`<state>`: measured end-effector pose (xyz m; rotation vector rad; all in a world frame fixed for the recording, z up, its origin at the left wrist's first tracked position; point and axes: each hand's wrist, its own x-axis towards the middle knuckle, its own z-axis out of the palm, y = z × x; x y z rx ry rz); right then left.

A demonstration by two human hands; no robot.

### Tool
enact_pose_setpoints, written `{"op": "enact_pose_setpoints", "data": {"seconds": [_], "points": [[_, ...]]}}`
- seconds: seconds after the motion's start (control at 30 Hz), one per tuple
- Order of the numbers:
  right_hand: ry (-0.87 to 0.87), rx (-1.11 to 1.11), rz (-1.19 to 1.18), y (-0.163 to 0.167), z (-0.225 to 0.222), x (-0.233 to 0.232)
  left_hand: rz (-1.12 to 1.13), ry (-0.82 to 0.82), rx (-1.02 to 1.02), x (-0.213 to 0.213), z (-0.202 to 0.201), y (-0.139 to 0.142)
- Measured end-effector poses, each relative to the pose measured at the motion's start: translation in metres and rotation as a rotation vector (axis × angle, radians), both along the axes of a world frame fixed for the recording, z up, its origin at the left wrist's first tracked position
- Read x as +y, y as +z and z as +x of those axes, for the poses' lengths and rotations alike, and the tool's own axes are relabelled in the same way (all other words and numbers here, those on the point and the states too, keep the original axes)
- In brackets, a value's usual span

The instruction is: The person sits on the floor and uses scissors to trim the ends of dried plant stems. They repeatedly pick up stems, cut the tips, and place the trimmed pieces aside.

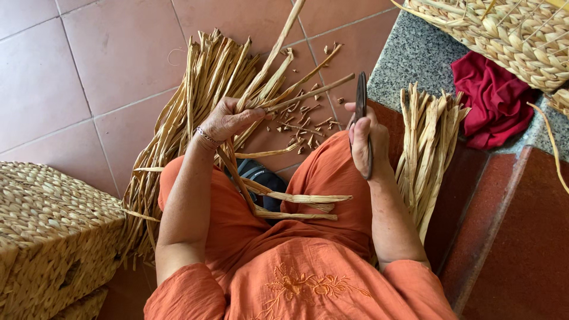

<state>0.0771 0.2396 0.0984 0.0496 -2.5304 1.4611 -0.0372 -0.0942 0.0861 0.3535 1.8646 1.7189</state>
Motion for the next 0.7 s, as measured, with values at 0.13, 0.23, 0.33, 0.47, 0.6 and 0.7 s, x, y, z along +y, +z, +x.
{"op": "enact_pose_setpoints", "data": {"seconds": [0.13, 0.23, 0.33, 0.47, 0.6, 0.7], "points": [[0.13, -0.039, -0.176, -0.003, 0.005, -0.003, -0.061, 0.008, 0.033, 0.003, 0.001, -0.004], [0.222, -0.131, -0.199, -0.001, 0.005, -0.008, -0.034, -0.019, 0.088, 0.006, 0.001, -0.01], [0.187, -0.141, 0.127, 0.003, 0.006, -0.01, -0.043, -0.044, 0.083, 0.01, 0.003, -0.02], [0.174, -0.11, 0.118, 0.001, 0.004, -0.009, -0.031, -0.118, 0.103, 0.011, 0.0, -0.032], [0.126, -0.124, 0.124, -0.012, 0.0, -0.008, -0.008, -0.157, 0.107, 0.013, -0.002, -0.037], [0.07, -0.135, 0.037, -0.021, -0.001, -0.009, -0.066, -0.135, 0.1, 0.016, 0.0, -0.035]]}}
